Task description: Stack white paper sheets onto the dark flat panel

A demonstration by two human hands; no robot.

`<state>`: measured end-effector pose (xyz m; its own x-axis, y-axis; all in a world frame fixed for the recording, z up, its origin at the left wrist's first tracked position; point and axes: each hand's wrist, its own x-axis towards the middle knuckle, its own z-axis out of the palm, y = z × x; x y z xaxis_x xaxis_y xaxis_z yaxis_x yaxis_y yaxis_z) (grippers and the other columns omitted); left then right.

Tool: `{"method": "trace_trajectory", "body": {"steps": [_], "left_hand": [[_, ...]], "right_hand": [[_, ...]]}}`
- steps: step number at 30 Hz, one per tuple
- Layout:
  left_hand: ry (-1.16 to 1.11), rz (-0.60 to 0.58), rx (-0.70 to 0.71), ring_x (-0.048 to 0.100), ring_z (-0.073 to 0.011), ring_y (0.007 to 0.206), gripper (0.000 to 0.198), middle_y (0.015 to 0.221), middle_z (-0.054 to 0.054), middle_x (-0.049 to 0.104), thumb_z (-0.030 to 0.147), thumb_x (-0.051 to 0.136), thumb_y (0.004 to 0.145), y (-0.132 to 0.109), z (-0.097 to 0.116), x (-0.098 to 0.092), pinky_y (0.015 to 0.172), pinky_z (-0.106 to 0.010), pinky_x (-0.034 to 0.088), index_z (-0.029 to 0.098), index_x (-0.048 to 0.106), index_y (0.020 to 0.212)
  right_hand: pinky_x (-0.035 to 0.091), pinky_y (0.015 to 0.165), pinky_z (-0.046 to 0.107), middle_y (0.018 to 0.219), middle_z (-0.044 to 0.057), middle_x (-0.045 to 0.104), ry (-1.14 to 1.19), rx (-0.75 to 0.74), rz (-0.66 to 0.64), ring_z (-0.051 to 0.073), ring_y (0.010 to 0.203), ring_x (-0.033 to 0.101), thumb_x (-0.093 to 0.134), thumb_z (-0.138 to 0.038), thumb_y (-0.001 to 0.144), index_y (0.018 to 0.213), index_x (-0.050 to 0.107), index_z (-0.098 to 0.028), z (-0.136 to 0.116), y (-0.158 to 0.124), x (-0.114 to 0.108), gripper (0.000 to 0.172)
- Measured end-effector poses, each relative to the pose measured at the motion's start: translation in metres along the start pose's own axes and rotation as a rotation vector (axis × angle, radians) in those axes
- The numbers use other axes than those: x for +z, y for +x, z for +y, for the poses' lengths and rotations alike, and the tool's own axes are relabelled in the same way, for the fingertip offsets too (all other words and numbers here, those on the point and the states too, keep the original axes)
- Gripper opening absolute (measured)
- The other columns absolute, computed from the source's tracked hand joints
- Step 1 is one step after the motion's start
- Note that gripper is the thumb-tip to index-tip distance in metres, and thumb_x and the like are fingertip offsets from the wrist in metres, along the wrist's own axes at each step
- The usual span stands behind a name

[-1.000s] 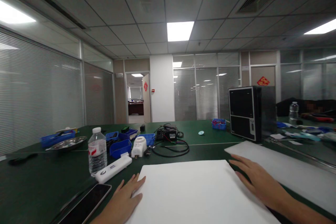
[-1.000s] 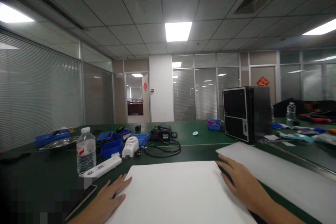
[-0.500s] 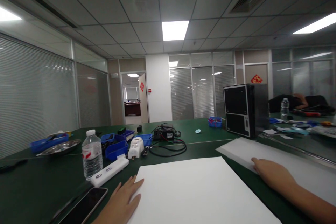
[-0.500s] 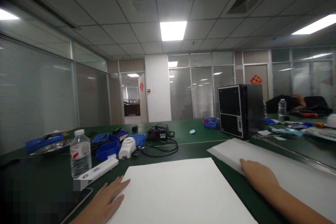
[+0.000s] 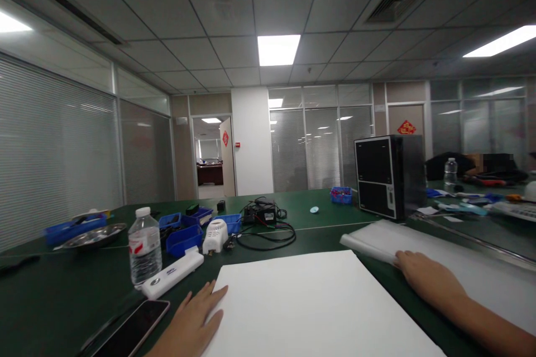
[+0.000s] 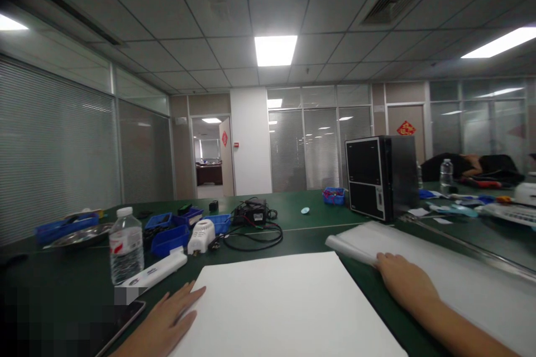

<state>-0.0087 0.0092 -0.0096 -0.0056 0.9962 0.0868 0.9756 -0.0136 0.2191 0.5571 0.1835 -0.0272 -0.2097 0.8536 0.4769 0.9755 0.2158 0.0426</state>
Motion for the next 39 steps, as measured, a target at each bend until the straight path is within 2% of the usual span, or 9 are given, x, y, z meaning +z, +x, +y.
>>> {"method": "trace_trajectory", "body": {"steps": [4,7,13,17,20,23,27,33,39], "left_hand": [[0.01,-0.017,-0.024,0.022,-0.0265,0.153,0.058,0.162,-0.003,0.035,0.049,0.035,0.098,-0.002,0.005,-0.004,0.125,-0.054,0.017,0.029,0.043,0.152],[0.005,-0.015,-0.024,0.023,-0.0259,0.153,0.058,0.162,-0.003,0.034,0.049,0.036,0.097,-0.002,0.006,-0.007,0.126,-0.054,0.016,0.029,0.043,0.152],[-0.003,-0.021,-0.02,0.022,-0.0262,0.153,0.059,0.162,-0.004,0.034,0.051,0.036,0.097,-0.001,0.003,-0.006,0.125,-0.054,0.016,0.028,0.043,0.152],[-0.016,-0.01,-0.012,0.023,-0.0271,0.153,0.06,0.162,-0.005,0.035,0.052,0.035,0.098,0.0,0.001,-0.003,0.125,-0.055,0.015,0.027,0.044,0.151],[-0.061,0.003,-0.015,0.023,-0.0278,0.153,0.062,0.161,-0.003,0.036,0.059,0.031,0.098,0.0,0.0,-0.002,0.125,-0.056,0.014,0.029,0.045,0.15],[-0.082,0.002,-0.019,0.022,-0.0278,0.153,0.066,0.162,-0.003,0.034,0.064,0.028,0.098,-0.001,0.0,-0.003,0.125,-0.056,0.015,0.029,0.044,0.151],[-0.085,-0.002,-0.025,0.022,-0.0284,0.153,0.069,0.162,-0.003,0.033,0.068,0.029,0.097,-0.001,0.001,-0.003,0.125,-0.056,0.015,0.03,0.04,0.153],[-0.11,0.0,-0.026,0.021,-0.0287,0.153,0.071,0.163,-0.003,0.032,0.071,0.027,0.096,-0.001,-0.001,-0.002,0.125,-0.057,0.013,0.029,0.04,0.153],[-0.112,-0.018,-0.028,0.021,-0.0262,0.154,0.069,0.163,-0.002,0.032,0.067,0.026,0.098,-0.002,0.001,-0.005,0.126,-0.056,0.012,0.028,0.04,0.153]], "right_hand": [[0.049,0.083,0.05,0.095,0.017,0.072,0.016,-0.05,0.077,0.033,0.091,0.066,0.031,-0.035,0.1,0.1,0.071,-0.015,-0.025,-0.002,-0.022,0.044],[0.049,0.092,0.048,0.107,0.012,0.073,0.09,-0.18,0.097,0.029,0.099,0.066,0.035,-0.043,0.101,0.114,0.07,-0.02,-0.062,-0.011,-0.039,0.044],[0.051,0.098,0.045,0.121,0.004,0.072,0.32,-0.502,-0.149,0.025,0.109,0.066,0.048,-0.059,0.096,0.123,0.068,-0.035,-0.126,-0.039,-0.064,0.042],[0.049,0.097,0.054,0.118,0.01,0.073,0.24,-0.38,-0.066,0.032,0.107,0.066,0.048,-0.057,0.095,0.115,0.074,-0.027,-0.119,-0.035,-0.059,0.044],[0.051,0.095,0.055,0.115,0.011,0.074,0.294,-0.299,-0.136,0.031,0.104,0.068,0.042,-0.055,0.098,0.112,0.076,-0.027,-0.107,-0.032,-0.053,0.046],[0.049,0.103,0.051,0.126,0.008,0.071,0.433,-0.354,-0.258,0.028,0.116,0.065,0.035,-0.055,0.1,0.121,0.072,-0.031,-0.107,-0.035,-0.055,0.048],[0.039,0.115,0.052,0.147,0.005,0.057,0.445,-0.381,-0.275,0.027,0.135,0.052,0.037,-0.058,0.099,0.135,0.062,-0.034,-0.122,-0.042,-0.067,0.05],[0.053,0.098,0.05,0.124,0.008,0.072,0.313,-0.426,-0.243,0.029,0.113,0.067,0.036,-0.054,0.1,0.12,0.072,-0.031,-0.136,-0.047,-0.08,0.047],[0.053,0.098,0.049,0.128,0.007,0.07,0.335,-0.535,-0.243,0.029,0.112,0.066,0.039,-0.052,0.099,0.125,0.069,-0.031,-0.148,-0.051,-0.088,0.045]]}}
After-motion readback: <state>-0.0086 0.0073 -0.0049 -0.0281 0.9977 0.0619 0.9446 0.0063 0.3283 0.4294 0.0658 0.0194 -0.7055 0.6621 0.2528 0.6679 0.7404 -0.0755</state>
